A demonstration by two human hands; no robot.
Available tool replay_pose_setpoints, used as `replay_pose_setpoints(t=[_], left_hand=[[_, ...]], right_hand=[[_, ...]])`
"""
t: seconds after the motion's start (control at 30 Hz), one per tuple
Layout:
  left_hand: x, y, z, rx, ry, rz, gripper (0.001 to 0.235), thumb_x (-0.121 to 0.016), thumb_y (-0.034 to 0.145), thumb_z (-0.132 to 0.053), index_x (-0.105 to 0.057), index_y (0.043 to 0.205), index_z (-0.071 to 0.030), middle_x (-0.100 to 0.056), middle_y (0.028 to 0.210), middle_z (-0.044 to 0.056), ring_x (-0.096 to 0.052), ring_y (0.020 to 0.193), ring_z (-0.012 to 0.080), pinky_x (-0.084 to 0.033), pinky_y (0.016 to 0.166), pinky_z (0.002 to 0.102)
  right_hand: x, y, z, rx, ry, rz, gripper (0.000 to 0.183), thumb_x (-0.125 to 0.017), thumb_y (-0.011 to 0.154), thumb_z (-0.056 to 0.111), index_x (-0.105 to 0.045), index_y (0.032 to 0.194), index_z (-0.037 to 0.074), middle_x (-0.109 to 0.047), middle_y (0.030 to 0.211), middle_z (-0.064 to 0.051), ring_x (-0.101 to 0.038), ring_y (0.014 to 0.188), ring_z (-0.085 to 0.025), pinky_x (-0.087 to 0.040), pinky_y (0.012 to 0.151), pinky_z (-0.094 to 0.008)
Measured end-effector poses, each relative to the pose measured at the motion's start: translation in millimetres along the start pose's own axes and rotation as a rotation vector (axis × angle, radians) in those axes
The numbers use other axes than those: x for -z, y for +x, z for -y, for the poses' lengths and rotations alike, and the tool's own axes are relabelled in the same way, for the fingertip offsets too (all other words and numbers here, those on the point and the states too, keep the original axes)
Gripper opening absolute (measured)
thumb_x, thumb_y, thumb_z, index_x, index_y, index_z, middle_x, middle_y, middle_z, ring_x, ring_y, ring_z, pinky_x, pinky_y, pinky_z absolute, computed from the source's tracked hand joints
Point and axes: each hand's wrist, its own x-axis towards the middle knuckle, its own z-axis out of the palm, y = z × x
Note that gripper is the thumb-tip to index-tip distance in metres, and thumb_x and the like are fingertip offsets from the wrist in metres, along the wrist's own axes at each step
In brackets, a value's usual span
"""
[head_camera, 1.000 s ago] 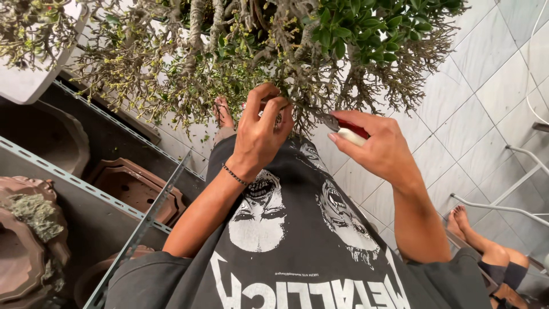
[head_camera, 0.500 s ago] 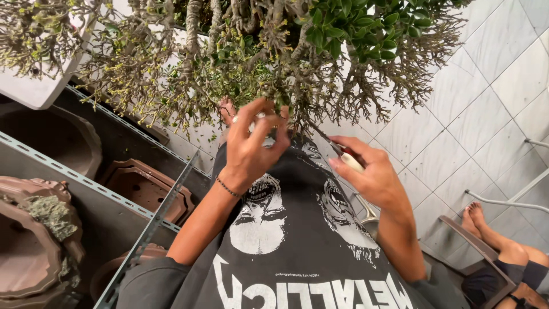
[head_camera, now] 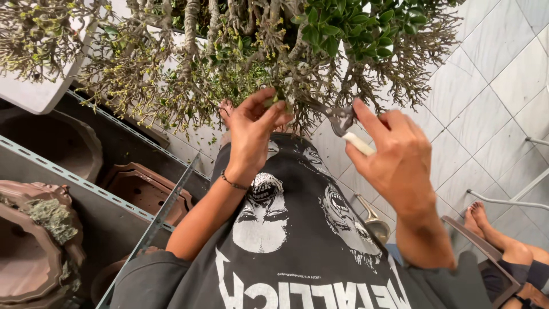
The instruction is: The person trims a bonsai tree using pruning shears, carefully selecting and cutting small branches and leaves to shape the foliage. The person holds the tree with one hand while using the shears with the other to make precise cuts.
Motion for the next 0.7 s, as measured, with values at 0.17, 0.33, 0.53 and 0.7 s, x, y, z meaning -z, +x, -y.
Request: replay_pose_setpoints(t=[0.17,0.33,0.53,0.7], left_hand=[[7.6,1.8,-3.4,0.093,-0.003,-0.012,0.038,-0.076,0.092,-0.001,-0.067,0.127,0.011,-0.075,0.098,0.02,-0.075,0.073,0.0216,-0.068,0.074,0.032],[9.6,4.8,1.7,0.056,0.039,-0.005,0.035,-0.073,0.094,0.001,-0.067,0.128,0.01,-0.075,0.097,0.02,-0.074,0.069,0.0207,-0.065,0.068,0.029],[7.8,4.9,4.3,0.053,0.014,-0.039,0.031,-0.076,0.092,-0.001,-0.066,0.12,0.01,-0.072,0.097,0.02,-0.075,0.072,0.0271,-0.066,0.062,0.032],[3.2,2.9,-3.8,0.028,-0.009,0.059,0.021,-0.075,0.094,0.001,-0.064,0.112,0.004,-0.069,0.087,0.016,-0.069,0.069,0.0252,-0.064,0.062,0.036]], right_hand=[[19.5,30.0,14.4,0.111,-0.23,0.125,0.067,-0.086,0.083,0.046,-0.074,0.144,0.023,-0.058,0.087,-0.004,-0.058,0.076,-0.023,-0.052,0.066,-0.038],[22.9,55.0,28.9,0.112,-0.384,0.212,0.067,-0.078,0.085,0.06,-0.07,0.142,0.026,-0.065,0.092,-0.004,-0.066,0.084,-0.024,-0.055,0.07,-0.038],[40.9,86.3,40.5,-0.058,-0.244,0.674,0.056,-0.06,0.1,0.06,-0.061,0.139,0.019,-0.072,0.104,-0.019,-0.074,0.089,-0.041,-0.061,0.068,-0.054],[60.0,94.5,26.2,-0.094,-0.134,0.867,0.06,-0.042,0.102,0.06,-0.056,0.149,0.027,-0.076,0.11,-0.02,-0.071,0.103,-0.048,-0.056,0.083,-0.064]])
